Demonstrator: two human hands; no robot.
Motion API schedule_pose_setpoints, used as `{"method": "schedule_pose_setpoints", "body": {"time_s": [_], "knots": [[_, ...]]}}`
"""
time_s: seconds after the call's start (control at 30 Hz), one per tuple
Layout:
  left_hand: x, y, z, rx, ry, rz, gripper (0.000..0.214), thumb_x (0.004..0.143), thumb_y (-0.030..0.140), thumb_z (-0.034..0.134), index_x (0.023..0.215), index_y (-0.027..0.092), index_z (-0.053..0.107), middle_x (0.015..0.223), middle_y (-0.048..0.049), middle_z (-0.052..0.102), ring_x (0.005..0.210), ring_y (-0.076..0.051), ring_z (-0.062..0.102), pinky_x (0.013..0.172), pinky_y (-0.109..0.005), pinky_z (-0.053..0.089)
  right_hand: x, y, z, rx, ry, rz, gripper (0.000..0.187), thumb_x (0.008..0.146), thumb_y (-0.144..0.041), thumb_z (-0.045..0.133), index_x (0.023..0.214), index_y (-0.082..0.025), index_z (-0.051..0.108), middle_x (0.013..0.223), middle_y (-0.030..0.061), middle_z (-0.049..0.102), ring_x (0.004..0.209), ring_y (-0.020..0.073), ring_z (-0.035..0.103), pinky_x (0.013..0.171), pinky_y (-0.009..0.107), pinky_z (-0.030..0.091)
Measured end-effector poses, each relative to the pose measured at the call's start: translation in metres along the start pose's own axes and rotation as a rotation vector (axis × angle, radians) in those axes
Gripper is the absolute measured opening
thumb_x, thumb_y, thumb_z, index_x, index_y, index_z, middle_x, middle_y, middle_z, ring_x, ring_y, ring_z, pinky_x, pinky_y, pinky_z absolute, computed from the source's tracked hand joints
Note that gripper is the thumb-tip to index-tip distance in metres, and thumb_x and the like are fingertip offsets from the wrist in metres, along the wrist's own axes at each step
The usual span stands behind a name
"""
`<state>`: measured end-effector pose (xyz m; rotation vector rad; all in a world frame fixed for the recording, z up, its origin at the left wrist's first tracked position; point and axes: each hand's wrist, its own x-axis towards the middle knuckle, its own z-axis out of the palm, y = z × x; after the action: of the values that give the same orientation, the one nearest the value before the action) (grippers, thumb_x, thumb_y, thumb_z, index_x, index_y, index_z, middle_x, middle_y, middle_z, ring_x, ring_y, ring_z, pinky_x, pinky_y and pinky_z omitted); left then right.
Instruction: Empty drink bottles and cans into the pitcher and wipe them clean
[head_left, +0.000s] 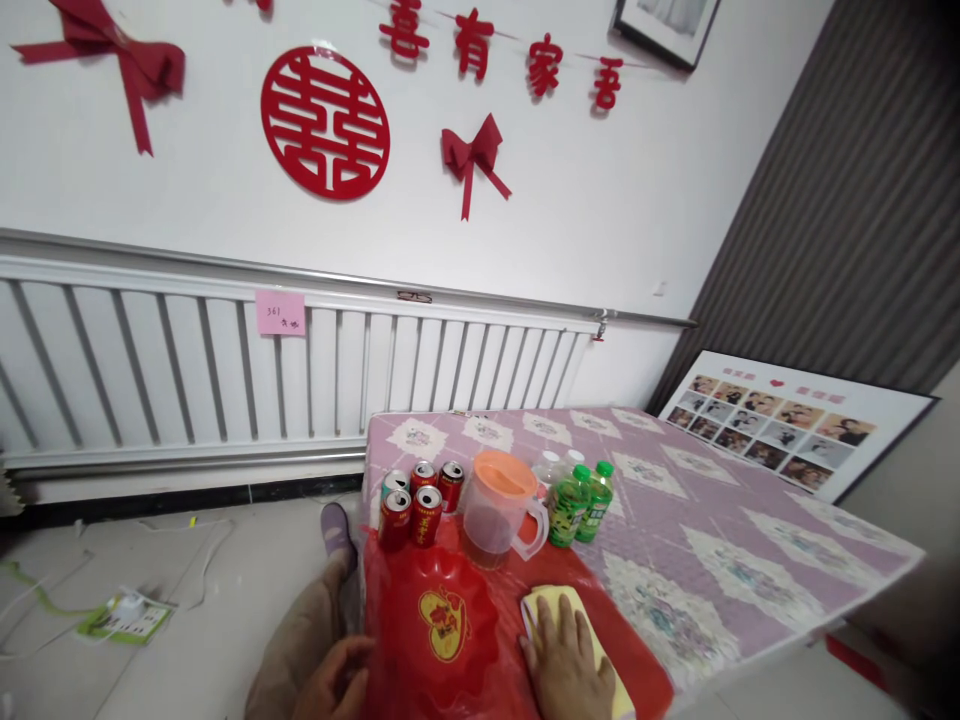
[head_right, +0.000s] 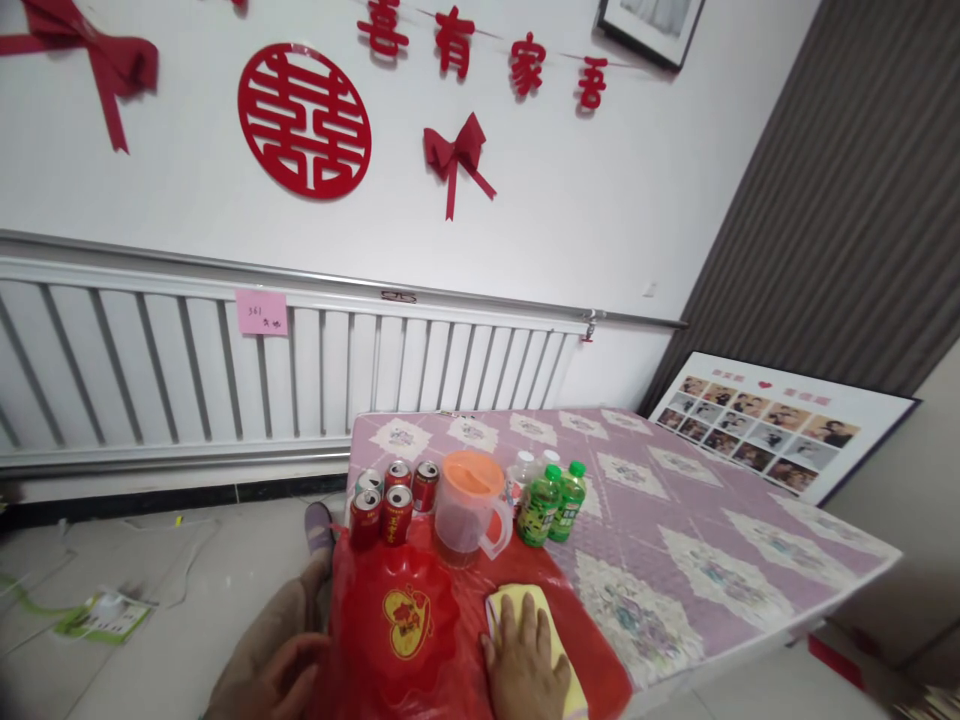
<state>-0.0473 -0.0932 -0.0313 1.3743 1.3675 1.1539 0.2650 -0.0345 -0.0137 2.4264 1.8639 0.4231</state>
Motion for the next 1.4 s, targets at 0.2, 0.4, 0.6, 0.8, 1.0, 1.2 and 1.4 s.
{"method": "schedule_pose_setpoints", "body": {"time_s": [0.2,0.4,0.6,0.8,1.0,1.2,1.4], "knots": [[0.024,0.005,0.01,0.232,0.094,0.13,0.062,0.073,0.032,0.063,0.132,0.017,0.05,0.135,-0.0125,0.056,0.127,-0.03,0.053,0.106,-0.042,0.045,0.0,-0.002,0.002,0.017,-0.04,0.0,0.053,0.095,-0.044,0.041,0.145,-0.027,0.042,0.157,0.0114,0.029,0.143,0.0306,0.026,0.101,0.053,0.034],[0.036,-0.026,0.014,0.485,-0.063,0.279,0.087,0.063,0.043,0.076,0.14,0.019,0.042,0.152,-0.0175,0.034,0.142,-0.037,0.03,0.113,-0.05,0.034,-0.001,-0.003,0.003,0.024,-0.056,0.009,0.054,0.094,-0.045,0.042,0.145,-0.028,0.04,0.158,0.0103,0.028,0.143,0.0302,0.025,0.102,0.053,0.031],[0.03,-0.029,0.02,0.583,-0.07,0.26,0.089,0.06,0.036,0.079,0.14,0.021,0.043,0.156,-0.0184,0.021,0.14,-0.04,0.031,0.109,-0.054,0.037,-0.002,-0.004,0.003,0.018,-0.048,0.013,0.054,0.094,-0.045,0.043,0.145,-0.028,0.041,0.158,0.0099,0.027,0.143,0.0299,0.024,0.103,0.053,0.029],[0.027,-0.015,0.025,0.676,-0.083,0.187,0.083,0.059,0.027,0.078,0.137,0.02,0.048,0.158,-0.0193,0.016,0.141,-0.043,0.027,0.109,-0.058,0.034,-0.001,-0.005,0.005,0.043,-0.053,0.015,0.055,0.094,-0.047,0.042,0.145,-0.028,0.04,0.158,0.0093,0.027,0.143,0.0296,0.023,0.104,0.053,0.028],[0.026,-0.005,0.025,0.782,-0.124,0.085,0.077,0.064,0.033,0.074,0.136,0.023,0.05,0.157,-0.0204,0.021,0.144,-0.043,0.021,0.108,-0.067,0.024,-0.001,-0.005,0.004,0.049,-0.07,0.012,0.055,0.095,-0.047,0.04,0.146,-0.027,0.038,0.158,0.0092,0.026,0.143,0.0289,0.022,0.104,0.053,0.028],[0.022,0.001,0.029,0.792,-0.12,0.097,0.082,0.061,0.034,0.076,0.137,0.022,0.049,0.158,-0.0206,0.016,0.144,-0.044,0.019,0.11,-0.068,0.017,0.0,-0.007,-0.001,0.068,-0.1,0.019,0.054,0.096,-0.046,0.04,0.146,-0.026,0.038,0.158,0.0103,0.027,0.143,0.0293,0.022,0.104,0.053,0.028],[0.021,0.005,0.037,0.795,-0.12,0.106,0.07,0.063,0.03,0.075,0.13,0.026,0.057,0.154,-0.017,0.03,0.14,-0.04,0.03,0.111,-0.067,0.017,-0.001,-0.007,0.0,0.071,-0.078,0.01,0.054,0.096,-0.046,0.039,0.146,-0.026,0.039,0.158,0.0111,0.026,0.143,0.03,0.022,0.104,0.054,0.027]]}}
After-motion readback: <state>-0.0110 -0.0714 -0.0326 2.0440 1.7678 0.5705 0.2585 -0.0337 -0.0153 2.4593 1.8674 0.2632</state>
